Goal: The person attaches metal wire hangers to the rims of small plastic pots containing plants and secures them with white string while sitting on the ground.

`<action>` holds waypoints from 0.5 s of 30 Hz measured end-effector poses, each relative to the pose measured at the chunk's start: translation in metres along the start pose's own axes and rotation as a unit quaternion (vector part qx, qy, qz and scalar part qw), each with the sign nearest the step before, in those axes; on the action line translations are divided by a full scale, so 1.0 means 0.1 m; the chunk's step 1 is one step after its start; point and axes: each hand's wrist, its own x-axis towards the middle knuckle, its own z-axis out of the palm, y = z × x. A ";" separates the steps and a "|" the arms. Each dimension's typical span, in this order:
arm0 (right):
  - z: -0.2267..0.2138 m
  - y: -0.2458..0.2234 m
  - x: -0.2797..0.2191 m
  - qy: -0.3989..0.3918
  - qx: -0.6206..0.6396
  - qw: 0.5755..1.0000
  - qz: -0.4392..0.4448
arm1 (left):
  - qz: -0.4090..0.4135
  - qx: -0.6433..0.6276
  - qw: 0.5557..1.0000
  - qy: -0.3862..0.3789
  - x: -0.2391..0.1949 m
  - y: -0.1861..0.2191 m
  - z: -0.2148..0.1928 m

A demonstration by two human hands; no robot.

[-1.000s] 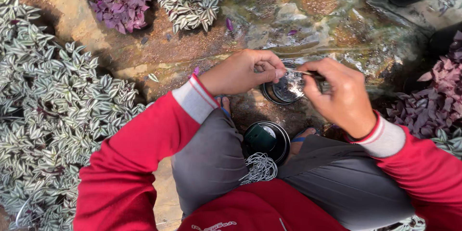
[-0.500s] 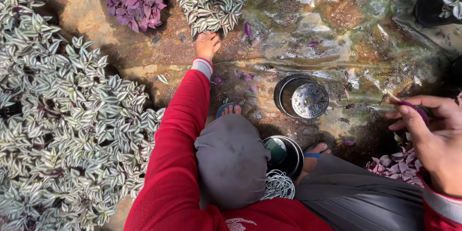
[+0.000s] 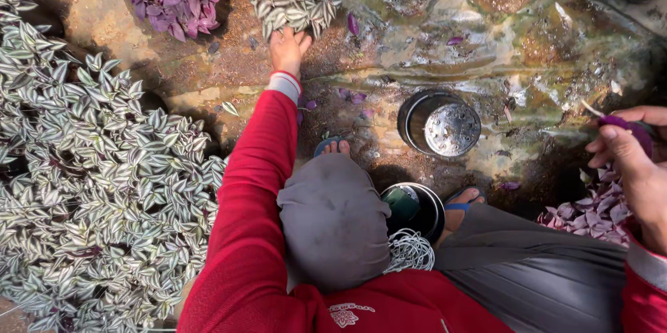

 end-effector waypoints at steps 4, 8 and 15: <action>-0.11 0.18 0.00 -0.017 -0.027 0.999 0.009 | -0.022 0.079 0.996 -0.028 -0.10 0.24 -0.03; -0.08 0.08 0.09 0.005 -0.028 1.000 0.010 | -0.044 0.210 0.963 -0.165 -0.64 0.81 0.23; -0.03 -0.37 -0.07 0.049 -0.003 0.997 -0.061 | -0.201 0.323 0.852 -0.360 -1.71 1.48 1.08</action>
